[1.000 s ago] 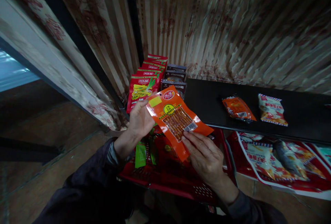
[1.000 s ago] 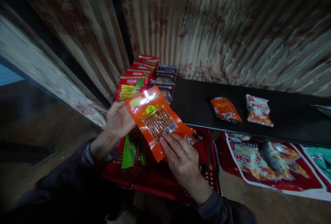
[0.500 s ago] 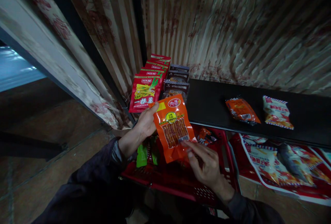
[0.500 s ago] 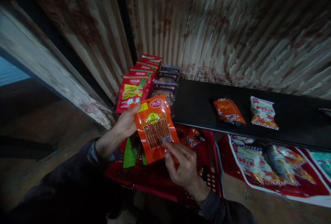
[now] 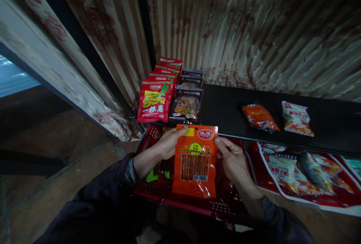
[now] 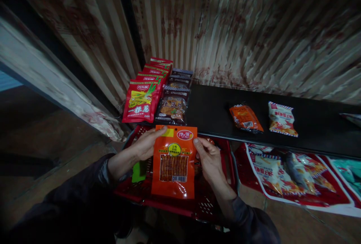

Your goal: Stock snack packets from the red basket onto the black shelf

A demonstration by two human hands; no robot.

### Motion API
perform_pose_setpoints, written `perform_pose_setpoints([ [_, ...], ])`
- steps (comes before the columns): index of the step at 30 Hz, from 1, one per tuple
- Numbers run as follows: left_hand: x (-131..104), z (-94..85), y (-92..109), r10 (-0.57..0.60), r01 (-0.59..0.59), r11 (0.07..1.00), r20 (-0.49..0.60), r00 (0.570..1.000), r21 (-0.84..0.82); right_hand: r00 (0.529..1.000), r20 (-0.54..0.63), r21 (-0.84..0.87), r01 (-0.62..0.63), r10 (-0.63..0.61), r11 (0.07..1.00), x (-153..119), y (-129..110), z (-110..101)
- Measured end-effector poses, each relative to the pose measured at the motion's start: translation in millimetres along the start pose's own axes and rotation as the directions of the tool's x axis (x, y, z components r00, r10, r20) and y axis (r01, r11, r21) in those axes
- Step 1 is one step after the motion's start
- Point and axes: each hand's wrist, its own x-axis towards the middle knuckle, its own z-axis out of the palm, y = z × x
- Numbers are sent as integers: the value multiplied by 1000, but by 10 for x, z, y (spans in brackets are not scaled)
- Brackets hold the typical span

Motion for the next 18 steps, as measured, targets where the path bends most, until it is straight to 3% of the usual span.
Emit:
perform_pose_setpoints([
  [7, 12, -15, -11, -18, 17, 1000, 54, 998, 5, 993, -32, 168, -109, 116, 980, 12, -73, -19],
  [18, 5, -88, -59, -55, 22, 978, 159, 986, 207, 978, -199, 292, -3, 64, 956, 119, -115, -84],
])
